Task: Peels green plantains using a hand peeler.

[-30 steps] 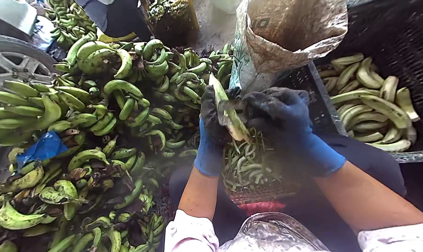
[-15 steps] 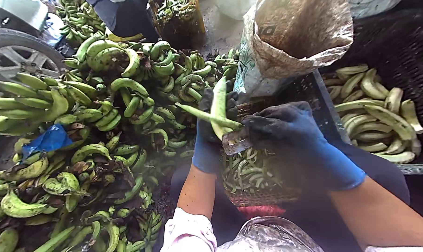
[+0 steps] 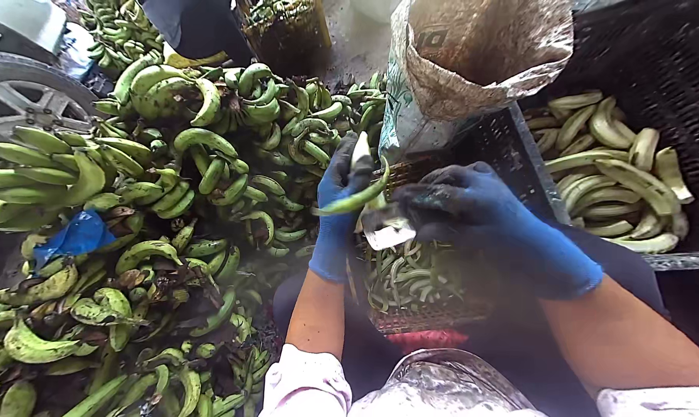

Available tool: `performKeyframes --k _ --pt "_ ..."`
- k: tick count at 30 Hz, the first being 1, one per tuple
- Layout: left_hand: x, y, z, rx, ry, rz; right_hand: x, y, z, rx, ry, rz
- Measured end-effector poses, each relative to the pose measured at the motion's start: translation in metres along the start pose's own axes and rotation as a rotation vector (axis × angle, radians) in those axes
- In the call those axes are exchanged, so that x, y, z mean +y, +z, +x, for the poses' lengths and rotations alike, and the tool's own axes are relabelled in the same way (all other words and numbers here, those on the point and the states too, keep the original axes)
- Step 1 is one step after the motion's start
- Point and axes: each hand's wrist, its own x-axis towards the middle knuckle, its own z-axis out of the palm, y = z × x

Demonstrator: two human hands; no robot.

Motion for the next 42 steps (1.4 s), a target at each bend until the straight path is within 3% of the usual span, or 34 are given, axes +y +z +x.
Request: performKeyframes --k 2,5,8,10,12,15,19,23,26,31,34,37,39,40,42 --pt "-0.008 -0.008 0.006 0.029 0.033 0.343 0.008 -0.013 -0.005 -0.276 0.009 0.053" --pt "0.001 -0.013 -0.001 0.089 -0.096 0.026 0.018 -0.028 -0.01 -0.414 0.0 0.074" --pt "0.006 -0.018 -0.014 0.085 -0.117 -0.458 0.006 -0.028 -0.005 -0.164 0.112 0.218" --pt "0.006 -0.015 -0.014 -0.004 -0.093 -0.623 -0.004 -0.01 0.003 0.046 0.124 0.091" --pt "0.004 -0.008 -0.019 -0.052 -0.149 -0.724 -0.005 0.008 0.003 0.091 0.043 -0.063" --pt "-0.004 -0.002 -0.023 -0.109 -0.177 -0.719 -0.005 0.018 0.004 0.069 -0.009 -0.073" --pt "-0.001 0.022 -0.009 -0.129 -0.111 -0.931 -0.002 0.022 0.018 0.266 0.139 -0.083" --pt "0.003 0.024 -0.01 -0.128 -0.15 -0.878 0.003 0.027 0.018 0.285 0.248 -0.053" --pt "0.011 0.027 -0.017 -0.18 -0.292 -0.831 0.018 0.015 0.025 0.319 0.398 -0.012" --pt "0.002 0.001 -0.018 -0.115 -0.278 -0.776 0.015 0.001 0.018 0.383 0.398 0.215" --pt "-0.002 -0.014 -0.017 0.034 -0.196 -0.696 0.013 -0.007 0.007 0.138 0.423 0.34" --pt "-0.022 -0.034 0.0 0.165 -0.136 -0.789 0.025 0.001 -0.008 -0.638 0.67 -0.091" --pt "-0.031 -0.045 0.012 0.172 -0.074 -0.875 0.023 0.004 -0.006 -0.983 0.736 -0.259" --pt "-0.029 -0.048 0.016 0.173 -0.044 -0.9 0.022 -0.003 -0.004 -0.995 0.719 -0.212" --pt "-0.021 -0.041 0.018 0.236 -0.082 -0.918 0.024 -0.025 -0.005 -0.836 0.65 0.047"
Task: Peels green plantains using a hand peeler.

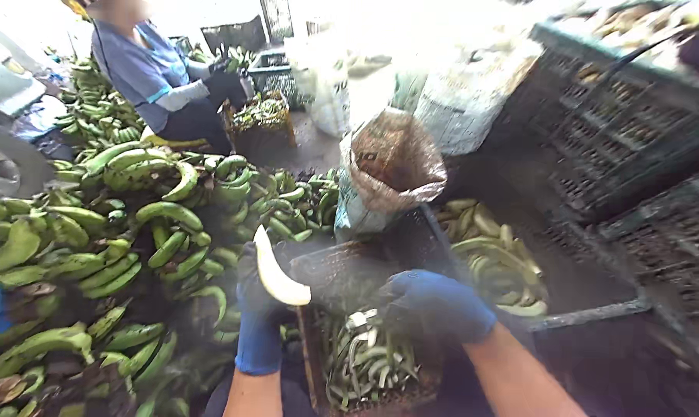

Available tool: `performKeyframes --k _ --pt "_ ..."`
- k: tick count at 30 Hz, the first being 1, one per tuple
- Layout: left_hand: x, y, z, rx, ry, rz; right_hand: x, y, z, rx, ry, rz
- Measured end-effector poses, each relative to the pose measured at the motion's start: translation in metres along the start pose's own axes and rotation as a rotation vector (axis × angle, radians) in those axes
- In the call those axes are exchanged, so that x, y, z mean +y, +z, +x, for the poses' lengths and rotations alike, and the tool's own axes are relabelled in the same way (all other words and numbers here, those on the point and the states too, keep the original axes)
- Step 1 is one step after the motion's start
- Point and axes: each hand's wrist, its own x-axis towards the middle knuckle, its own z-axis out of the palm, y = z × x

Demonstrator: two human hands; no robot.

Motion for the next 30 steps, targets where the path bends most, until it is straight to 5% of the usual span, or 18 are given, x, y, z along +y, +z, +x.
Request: performKeyframes --k 7,9,11,13,17,19,26,30 --pt "-0.01 0.023 -0.004 0.107 0.013 0.056 0.016 -0.004 -0.009 -0.03 -0.421 0.642" --pt "-0.011 0.023 -0.004 0.063 0.029 0.02 0.017 -0.005 -0.008 -0.021 -0.334 0.652" --pt "-0.016 0.019 -0.003 -0.003 0.019 -0.006 0.019 -0.005 -0.001 0.044 -0.049 0.401" --pt "-0.023 0.013 0.0 -0.105 -0.1 -0.041 0.019 -0.003 0.005 0.017 0.076 0.28" --pt "-0.038 0.015 -0.011 -0.404 -0.495 -0.117 0.027 -0.003 -0.003 0.001 -0.209 0.758" --pt "-0.043 0.021 -0.019 -0.407 -0.562 -0.073 0.028 -0.006 -0.004 -0.012 -0.29 0.821" --pt "-0.054 0.026 -0.015 -0.276 -0.352 -0.256 0.014 0.001 -0.001 -0.006 -0.569 0.951" --pt "-0.067 0.043 -0.032 -0.435 -0.324 0.159 -0.032 0.027 0.025 0.167 -0.49 1.022"
